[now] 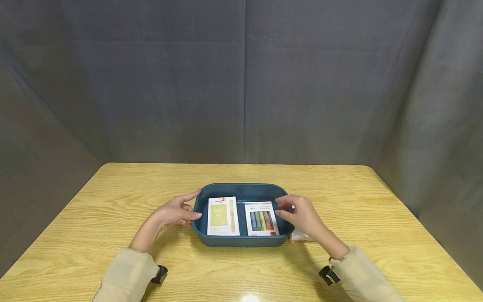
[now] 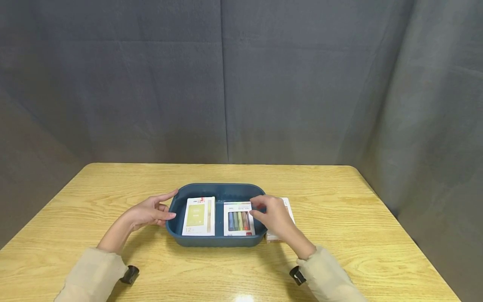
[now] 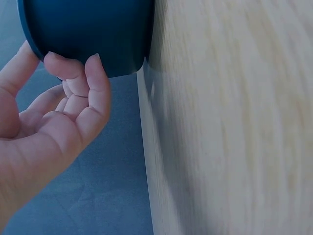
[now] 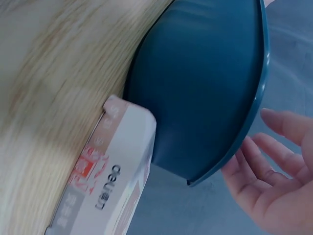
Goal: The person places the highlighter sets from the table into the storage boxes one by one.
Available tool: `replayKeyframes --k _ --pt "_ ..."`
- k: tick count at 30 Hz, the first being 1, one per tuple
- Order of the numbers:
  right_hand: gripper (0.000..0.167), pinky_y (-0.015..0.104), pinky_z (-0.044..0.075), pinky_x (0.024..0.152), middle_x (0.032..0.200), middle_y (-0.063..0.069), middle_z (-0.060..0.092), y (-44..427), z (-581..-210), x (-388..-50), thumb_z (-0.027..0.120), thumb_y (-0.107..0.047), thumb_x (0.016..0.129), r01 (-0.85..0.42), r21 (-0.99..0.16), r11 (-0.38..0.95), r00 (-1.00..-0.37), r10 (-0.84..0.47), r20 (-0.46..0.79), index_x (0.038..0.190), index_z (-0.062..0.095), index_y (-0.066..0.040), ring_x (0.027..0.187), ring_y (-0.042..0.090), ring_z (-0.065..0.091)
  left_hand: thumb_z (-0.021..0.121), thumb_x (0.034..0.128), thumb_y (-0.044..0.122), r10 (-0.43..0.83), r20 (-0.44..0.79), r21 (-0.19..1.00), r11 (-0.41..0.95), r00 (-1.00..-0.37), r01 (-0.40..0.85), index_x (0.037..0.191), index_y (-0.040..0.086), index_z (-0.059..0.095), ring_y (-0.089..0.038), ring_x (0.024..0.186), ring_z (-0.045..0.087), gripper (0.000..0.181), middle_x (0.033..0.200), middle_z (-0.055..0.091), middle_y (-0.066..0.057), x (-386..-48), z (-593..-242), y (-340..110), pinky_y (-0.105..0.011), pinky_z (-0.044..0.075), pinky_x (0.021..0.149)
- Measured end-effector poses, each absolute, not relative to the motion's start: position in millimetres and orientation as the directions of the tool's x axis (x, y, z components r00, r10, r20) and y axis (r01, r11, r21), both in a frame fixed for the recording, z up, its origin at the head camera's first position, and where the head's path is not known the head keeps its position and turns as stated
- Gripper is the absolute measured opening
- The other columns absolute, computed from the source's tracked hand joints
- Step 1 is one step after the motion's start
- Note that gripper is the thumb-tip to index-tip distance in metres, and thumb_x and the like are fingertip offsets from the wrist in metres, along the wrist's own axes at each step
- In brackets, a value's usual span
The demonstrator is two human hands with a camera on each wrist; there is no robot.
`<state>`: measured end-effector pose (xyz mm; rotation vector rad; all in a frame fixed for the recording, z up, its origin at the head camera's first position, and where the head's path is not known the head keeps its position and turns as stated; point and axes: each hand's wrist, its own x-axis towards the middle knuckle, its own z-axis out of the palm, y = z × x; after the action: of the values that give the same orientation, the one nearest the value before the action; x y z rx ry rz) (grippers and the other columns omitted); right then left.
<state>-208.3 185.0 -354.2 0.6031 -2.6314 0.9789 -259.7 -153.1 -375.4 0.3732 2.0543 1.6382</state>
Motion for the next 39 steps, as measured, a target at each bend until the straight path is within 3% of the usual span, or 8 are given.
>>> replayKeyframes --k 25,39 --pt "0.019 0.026 0.05 0.059 0.09 0.015 0.061 221 -362 -206 0.07 0.005 0.071 -0.449 -0.597 0.665 -0.865 -0.155 0.477 0.09 0.066 0.006 0.078 0.029 0.059 0.061 0.0823 -0.001 0.483 -0.206 0.961 0.262 -0.851 -0.084 0.143 0.005 0.014 -0.014 0.053 0.045 0.077 0.061 0.04 -0.003 -259 -375 -153 -0.028 0.046 0.057" --pt "0.019 0.025 0.05 0.058 0.092 0.016 0.06 238 -366 -206 0.071 0.003 0.072 -0.388 -0.584 0.713 -0.897 -0.145 0.418 0.089 0.066 0.006 0.079 0.03 0.057 0.06 0.0826 -0.001 0.488 -0.206 0.964 0.25 -0.848 -0.091 0.143 0.005 0.013 -0.014 0.053 0.045 0.077 0.062 0.04 -0.003 -259 -375 -153 -0.029 0.047 0.058"
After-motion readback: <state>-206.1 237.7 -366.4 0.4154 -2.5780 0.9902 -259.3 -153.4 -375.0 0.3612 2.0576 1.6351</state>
